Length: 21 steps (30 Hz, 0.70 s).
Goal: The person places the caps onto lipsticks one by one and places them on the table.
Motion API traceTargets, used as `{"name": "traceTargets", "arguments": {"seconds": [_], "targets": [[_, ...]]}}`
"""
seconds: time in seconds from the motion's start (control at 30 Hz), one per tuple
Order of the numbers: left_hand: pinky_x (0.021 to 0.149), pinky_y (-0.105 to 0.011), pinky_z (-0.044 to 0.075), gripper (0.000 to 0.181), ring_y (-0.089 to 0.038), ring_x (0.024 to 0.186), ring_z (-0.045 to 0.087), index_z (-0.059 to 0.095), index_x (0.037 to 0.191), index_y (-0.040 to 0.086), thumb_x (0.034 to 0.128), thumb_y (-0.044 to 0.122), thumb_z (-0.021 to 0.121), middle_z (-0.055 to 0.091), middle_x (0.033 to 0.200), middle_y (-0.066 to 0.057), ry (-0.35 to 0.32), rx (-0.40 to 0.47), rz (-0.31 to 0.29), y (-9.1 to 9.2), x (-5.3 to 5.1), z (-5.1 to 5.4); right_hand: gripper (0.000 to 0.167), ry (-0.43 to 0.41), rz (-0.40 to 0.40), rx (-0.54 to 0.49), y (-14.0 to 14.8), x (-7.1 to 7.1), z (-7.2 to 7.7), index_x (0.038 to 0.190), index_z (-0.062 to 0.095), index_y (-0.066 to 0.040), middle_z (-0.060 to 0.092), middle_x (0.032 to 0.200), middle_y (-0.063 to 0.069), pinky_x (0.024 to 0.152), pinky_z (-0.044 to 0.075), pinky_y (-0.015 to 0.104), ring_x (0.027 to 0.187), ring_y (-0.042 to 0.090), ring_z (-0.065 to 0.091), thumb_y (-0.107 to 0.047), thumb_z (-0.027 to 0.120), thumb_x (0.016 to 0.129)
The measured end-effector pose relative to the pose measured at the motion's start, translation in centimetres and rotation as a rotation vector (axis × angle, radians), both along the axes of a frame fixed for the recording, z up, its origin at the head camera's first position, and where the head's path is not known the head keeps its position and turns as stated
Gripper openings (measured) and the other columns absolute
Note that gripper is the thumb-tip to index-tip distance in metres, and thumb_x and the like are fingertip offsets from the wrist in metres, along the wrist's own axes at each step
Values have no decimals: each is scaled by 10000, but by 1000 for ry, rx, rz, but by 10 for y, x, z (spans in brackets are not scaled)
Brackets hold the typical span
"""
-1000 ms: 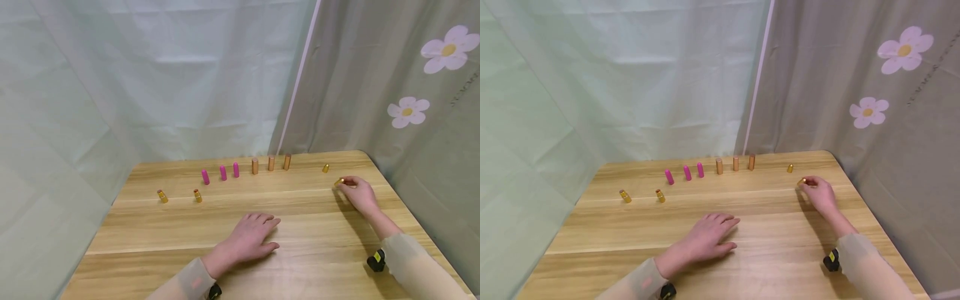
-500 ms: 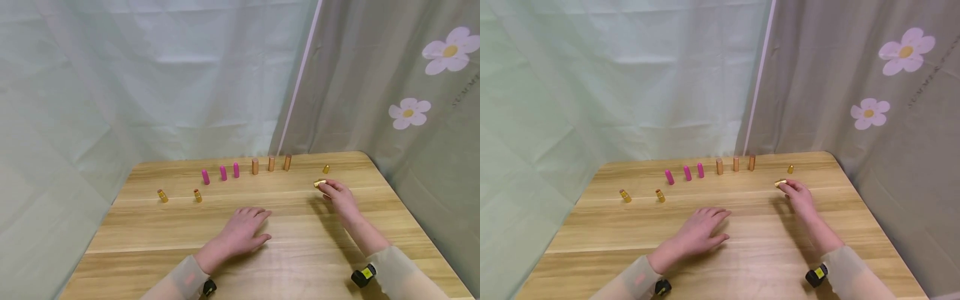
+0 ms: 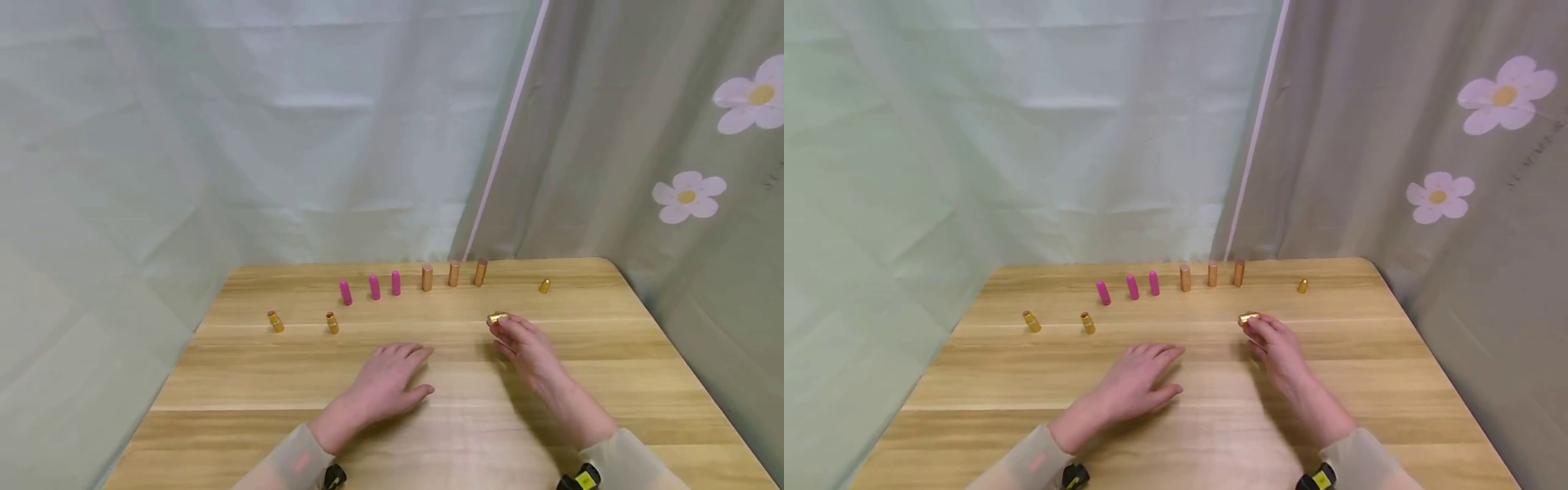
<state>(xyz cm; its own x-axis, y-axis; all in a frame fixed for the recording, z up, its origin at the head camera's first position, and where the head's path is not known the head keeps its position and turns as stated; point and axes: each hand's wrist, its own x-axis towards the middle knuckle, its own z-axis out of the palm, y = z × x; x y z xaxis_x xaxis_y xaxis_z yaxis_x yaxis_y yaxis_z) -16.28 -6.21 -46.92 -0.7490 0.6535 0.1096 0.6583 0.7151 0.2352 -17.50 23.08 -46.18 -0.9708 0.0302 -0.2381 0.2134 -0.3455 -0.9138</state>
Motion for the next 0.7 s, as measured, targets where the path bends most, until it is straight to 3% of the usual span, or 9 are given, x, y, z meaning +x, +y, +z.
{"name": "traceTargets", "arguments": {"seconds": [0.23,0.4,0.53,0.7], "targets": [[1126,-486,374,658,-246,1328,513,503,1512,157,975,511,643,571,1439,-40,5,27,25,-10,0,-4,168,-53,-33,-76,-15,4,-2,951,692,-197,748,938,-70,1116,391,399,1013,114,674,-124,573,1045],[1101,-469,419,587,-257,1288,544,544,1472,135,980,431,669,609,1388,-53,-17,135,84,-25,-1,2,176,-67,-31,-97,-17,8,-2,959,691,-204,737,957,-71,1121,391,391,1047,131,651,-138,560,1056],[1083,-471,428,500,-252,1253,550,588,1413,119,971,324,700,630,1338,-45,29,289,187,-49,-10,12,189,-56,-21,-98,-14,9,-1,959,693,-207,733,959,-71,1120,394,393,1051,133,647,-135,551,1060],[988,-484,450,471,-294,1145,562,597,1359,61,938,215,742,636,1256,-86,33,496,392,-90,-24,23,222,-56,11,-109,-13,10,-1,943,705,-214,734,959,-70,1096,414,376,1042,129,652,-124,540,1062]]}}
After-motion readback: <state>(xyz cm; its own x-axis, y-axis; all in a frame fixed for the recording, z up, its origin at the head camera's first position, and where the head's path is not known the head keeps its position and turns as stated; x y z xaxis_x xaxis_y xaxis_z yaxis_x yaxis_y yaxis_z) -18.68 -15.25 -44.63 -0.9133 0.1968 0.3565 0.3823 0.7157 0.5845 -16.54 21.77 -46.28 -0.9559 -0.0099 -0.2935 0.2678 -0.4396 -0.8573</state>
